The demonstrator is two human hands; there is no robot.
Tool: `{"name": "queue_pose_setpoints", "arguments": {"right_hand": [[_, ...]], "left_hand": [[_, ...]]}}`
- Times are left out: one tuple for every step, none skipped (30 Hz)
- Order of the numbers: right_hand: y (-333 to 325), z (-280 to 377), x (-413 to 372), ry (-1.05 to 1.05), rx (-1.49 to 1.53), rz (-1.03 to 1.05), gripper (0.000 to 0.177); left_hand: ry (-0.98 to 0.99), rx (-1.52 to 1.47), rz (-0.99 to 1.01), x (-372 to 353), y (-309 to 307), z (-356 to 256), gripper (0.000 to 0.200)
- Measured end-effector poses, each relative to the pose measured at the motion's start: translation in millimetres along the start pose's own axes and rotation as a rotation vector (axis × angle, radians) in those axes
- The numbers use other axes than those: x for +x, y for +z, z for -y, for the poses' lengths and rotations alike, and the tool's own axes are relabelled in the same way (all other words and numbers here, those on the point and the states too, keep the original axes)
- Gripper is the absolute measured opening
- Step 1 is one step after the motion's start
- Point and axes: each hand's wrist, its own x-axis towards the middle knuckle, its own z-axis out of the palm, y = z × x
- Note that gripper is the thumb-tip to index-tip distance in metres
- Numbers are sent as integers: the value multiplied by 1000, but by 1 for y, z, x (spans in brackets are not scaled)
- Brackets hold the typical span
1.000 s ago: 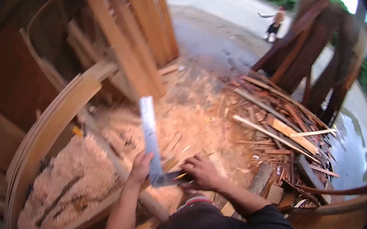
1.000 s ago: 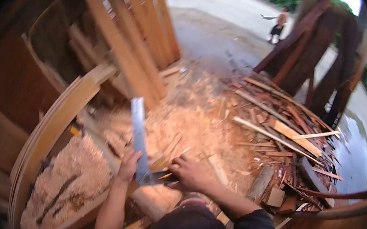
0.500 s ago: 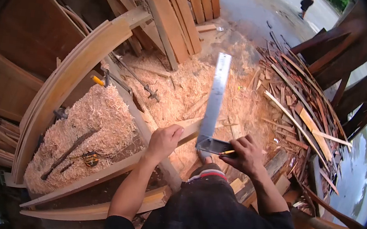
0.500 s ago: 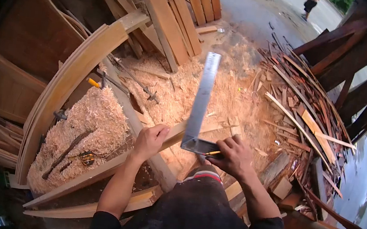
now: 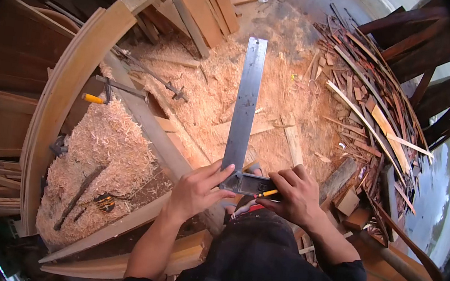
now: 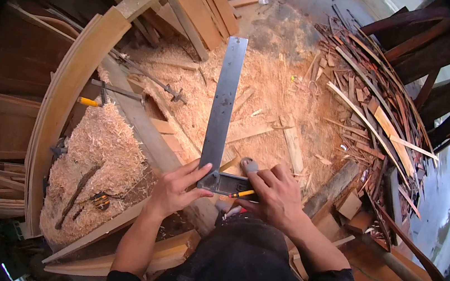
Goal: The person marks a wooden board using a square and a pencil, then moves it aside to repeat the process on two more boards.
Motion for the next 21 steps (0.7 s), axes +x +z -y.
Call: {"name": "queue_pose_setpoints", "arguments": {"right_hand": [[-1, -1, 0, 10, -13, 34, 58], [-1, -3, 2, -5, -9, 39, 59], [-2, -6, 4, -19, -5, 44, 59], [-3, -7, 4, -32, 1, 50, 60], [-2, -8, 4, -22, 0, 74, 61], [-2, -8, 4, -11, 0, 96, 62], [-2, -9, 4, 1, -3, 118, 63], [-3, -10, 4, 5, 3, 127, 63], [-3, -10, 4, 8, 8, 135, 64], [-3, -11, 5, 8, 13, 143, 64], [-4, -11, 5, 12, 11, 135, 64], [-5, -10, 6, 15, 10, 130, 64], [-5, -9, 6, 16, 9, 124, 64], [-5, -8, 6, 22, 14, 124, 63], [-6, -8, 6, 27, 19, 123, 63], [-6, -8, 6, 34, 21, 123, 63], [-7, -8, 5, 38, 23, 128, 63], [-8, -8, 5, 39, 24, 130, 63], [-8, -9, 6, 38, 25, 130, 64], [-7, -9, 6, 42, 30, 127, 63], [-7, -9, 6, 46, 37, 126, 63]], "left_hand": [[10, 15, 7, 0, 1, 2, 65], [25, 29, 6, 1, 0, 2, 65], [41, 44, 5, 3, -1, 2, 65], [56, 57, 7, 4, -1, 2, 65], [74, 59, 0, 5, -1, 3, 65], [94, 61, -5, 7, -1, 3, 65], [115, 62, -11, 9, 0, 5, 65], [111, 61, -7, 10, 2, 6, 66], [108, 61, -4, 9, 3, 7, 66], [105, 62, -3, 9, 3, 7, 66], [101, 72, 1, 9, 3, 6, 66], [94, 81, 4, 9, 2, 5, 65], [87, 92, 6, 8, 2, 4, 65], [83, 89, 6, 8, 2, 4, 65], [81, 87, 4, 8, 2, 5, 65], [80, 83, 3, 8, 3, 5, 65], [79, 76, 2, 8, 4, 5, 65], [79, 71, -1, 8, 4, 6, 65], [81, 68, -6, 9, 4, 6, 65], [76, 73, -3, 10, 4, 5, 65], [69, 77, 1, 9, 4, 3, 66]]}}
